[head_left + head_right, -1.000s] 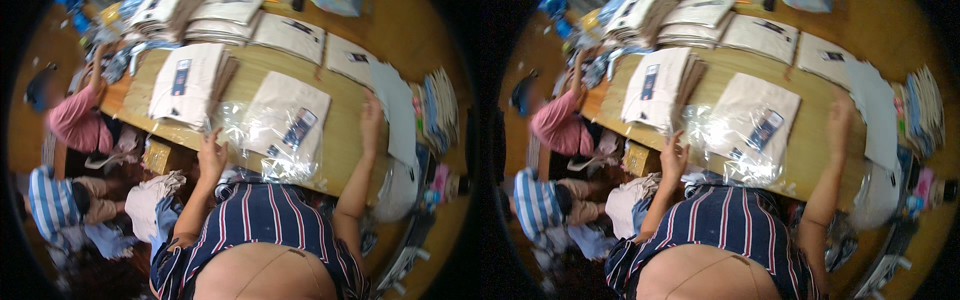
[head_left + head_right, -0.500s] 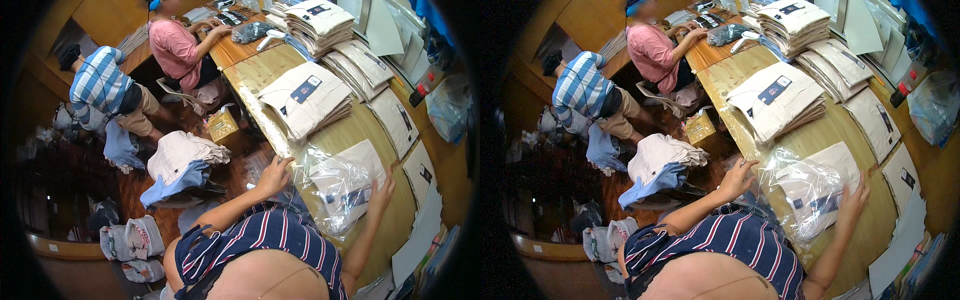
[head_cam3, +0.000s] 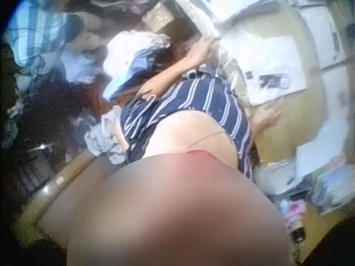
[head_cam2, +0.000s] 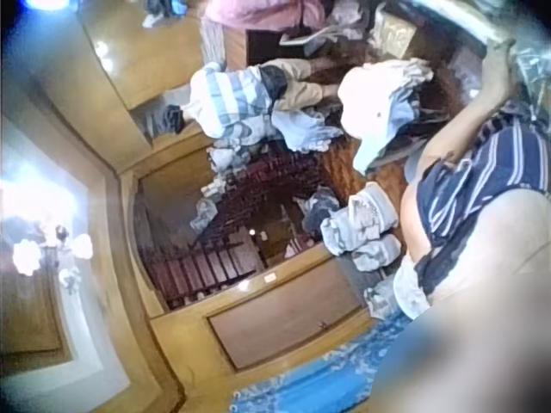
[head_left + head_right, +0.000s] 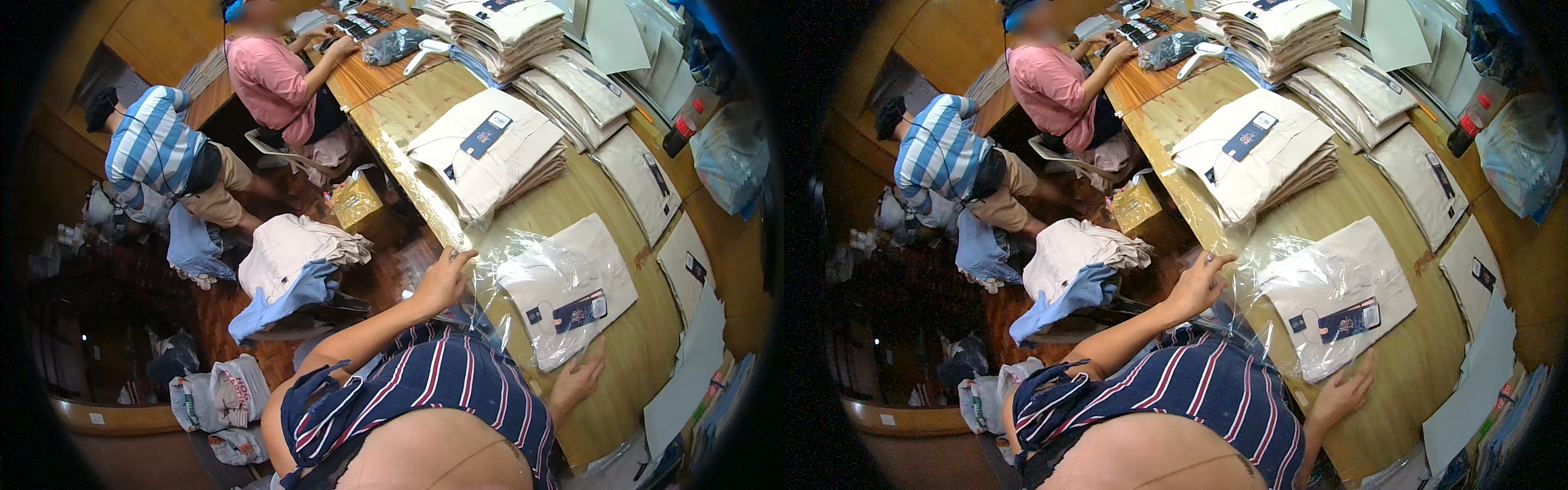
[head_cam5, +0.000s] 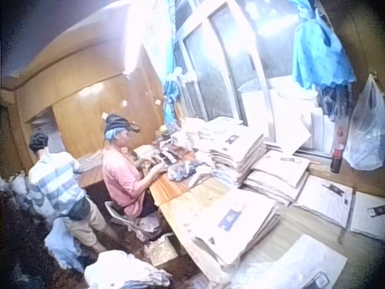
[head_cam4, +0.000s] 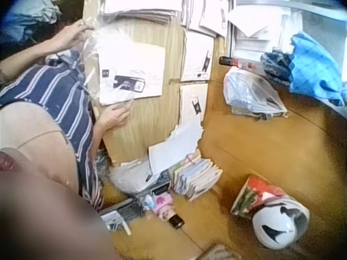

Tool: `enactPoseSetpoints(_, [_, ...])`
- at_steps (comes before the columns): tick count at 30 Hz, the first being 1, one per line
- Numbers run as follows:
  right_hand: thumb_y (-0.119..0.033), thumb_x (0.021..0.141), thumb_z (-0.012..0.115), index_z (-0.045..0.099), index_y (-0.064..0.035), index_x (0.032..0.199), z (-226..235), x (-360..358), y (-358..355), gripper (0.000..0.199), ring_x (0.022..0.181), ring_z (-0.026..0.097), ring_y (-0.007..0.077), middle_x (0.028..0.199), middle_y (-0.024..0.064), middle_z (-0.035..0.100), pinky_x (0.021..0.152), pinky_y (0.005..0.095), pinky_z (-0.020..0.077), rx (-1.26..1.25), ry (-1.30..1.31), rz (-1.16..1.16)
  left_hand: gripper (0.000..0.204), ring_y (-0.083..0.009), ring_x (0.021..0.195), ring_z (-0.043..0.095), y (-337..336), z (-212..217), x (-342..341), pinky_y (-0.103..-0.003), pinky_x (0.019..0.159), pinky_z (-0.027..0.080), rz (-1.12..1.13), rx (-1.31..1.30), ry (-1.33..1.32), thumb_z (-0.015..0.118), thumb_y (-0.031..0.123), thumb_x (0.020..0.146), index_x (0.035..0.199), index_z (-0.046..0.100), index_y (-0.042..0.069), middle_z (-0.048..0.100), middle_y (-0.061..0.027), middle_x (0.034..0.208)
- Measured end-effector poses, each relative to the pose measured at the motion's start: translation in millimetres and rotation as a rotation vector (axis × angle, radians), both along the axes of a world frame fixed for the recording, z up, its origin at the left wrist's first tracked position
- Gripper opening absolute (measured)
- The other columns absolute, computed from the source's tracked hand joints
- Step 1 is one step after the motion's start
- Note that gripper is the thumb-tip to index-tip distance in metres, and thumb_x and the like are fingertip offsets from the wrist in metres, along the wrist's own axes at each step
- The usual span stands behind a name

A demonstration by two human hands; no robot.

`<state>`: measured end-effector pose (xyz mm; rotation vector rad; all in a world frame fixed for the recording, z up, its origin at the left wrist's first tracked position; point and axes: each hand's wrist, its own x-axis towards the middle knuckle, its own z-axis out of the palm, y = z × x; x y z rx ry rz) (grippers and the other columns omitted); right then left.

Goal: The person repeatedly folds beige trousers, inserts them into clear plastic bags, and stacks the packaged items on a wooden table. The person also handles white cardboard inserts and stacks them separately. Another person is visible in the background working at a separate station.

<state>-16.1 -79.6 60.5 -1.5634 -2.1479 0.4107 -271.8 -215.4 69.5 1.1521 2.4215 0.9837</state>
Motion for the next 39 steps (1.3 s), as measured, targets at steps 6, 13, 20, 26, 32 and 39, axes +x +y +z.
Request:
enactPoseSetpoints(6, [0.004,0.078,0.049,0.036,-0.0040,0.120,-22,34,36,0.045,0.064,0.047,0.0145,0.077,0.0063,0.047,0.060,0.0235,0.0418,-0.157,0.836,-0.158,0.059,-0.0357,0.058,0.055,-15,42,-3,-0.040,0.052,0.046,-0.216,-0.557,0.214,0.057,0.018,0.071,0.125,0.032,0.020,0.052,-0.0209,0.081])
enactPoseSetpoints(13, [0.002,0.078,0.050,0.038,-0.0013,0.110,138,-41,56,0.034,0.055,0.046,0.0134,0.075,0.0118,0.053,0.050,0.0226,0.0404,-0.038,0.961,0.712,0.027,-0.0326,0.111,0.035,73,105,-36,-0.038,0.091,0.030,-0.680,0.534,0.200,0.066,0.021,0.067,0.091,0.056,0.012,0.043,-0.0189,0.110])
enactPoseSetpoints(20, [-0.014,0.074,0.062,0.038,-0.0041,0.110,222,-57,66,0.044,0.045,0.042,0.0081,0.064,0.0083,0.054,0.040,0.0168,0.0327,-0.027,0.795,0.973,0.016,-0.0238,0.119,0.027,157,141,-46,-0.038,0.096,0.025,-1.012,0.755,-0.429,0.064,0.014,0.070,0.083,0.060,0.004,0.033,-0.0153,0.124])
enactPoseSetpoints(26, [-0.027,0.073,0.064,0.035,-0.0046,0.115,239,-21,112,0.056,0.043,0.040,0.0045,0.060,0.0036,0.051,0.037,0.0148,0.0295,0.035,0.661,0.886,0.026,-0.0243,0.120,0.029,182,147,-34,-0.032,0.091,0.034,-0.731,0.771,-0.495,0.067,0.017,0.067,0.091,0.060,0.008,0.032,-0.0203,0.124])
enactPoseSetpoints(32, [-0.031,0.078,0.057,0.034,-0.0073,0.122,251,0,135,0.055,0.048,0.033,0.0018,0.061,-0.0028,0.041,0.042,0.0133,0.0261,0.250,0.501,0.734,0.017,-0.0126,0.081,0.054,212,160,-30,-0.022,0.064,0.044,-0.911,0.890,-0.845,0.061,0.008,0.072,0.088,0.060,0.002,0.057,-0.0085,0.092])
enactPoseSetpoints(39, [-0.025,0.071,0.064,0.037,-0.0127,0.114,284,4,156,0.052,0.064,0.058,0.0258,0.084,0.0109,0.060,0.051,0.0352,0.0452,0.089,0.515,0.358,0.031,-0.0077,0.069,0.052,204,199,-37,-0.021,0.060,0.044,-1.099,0.788,-0.507,0.050,-0.008,0.071,0.097,0.060,0.005,0.061,-0.0040,0.087])
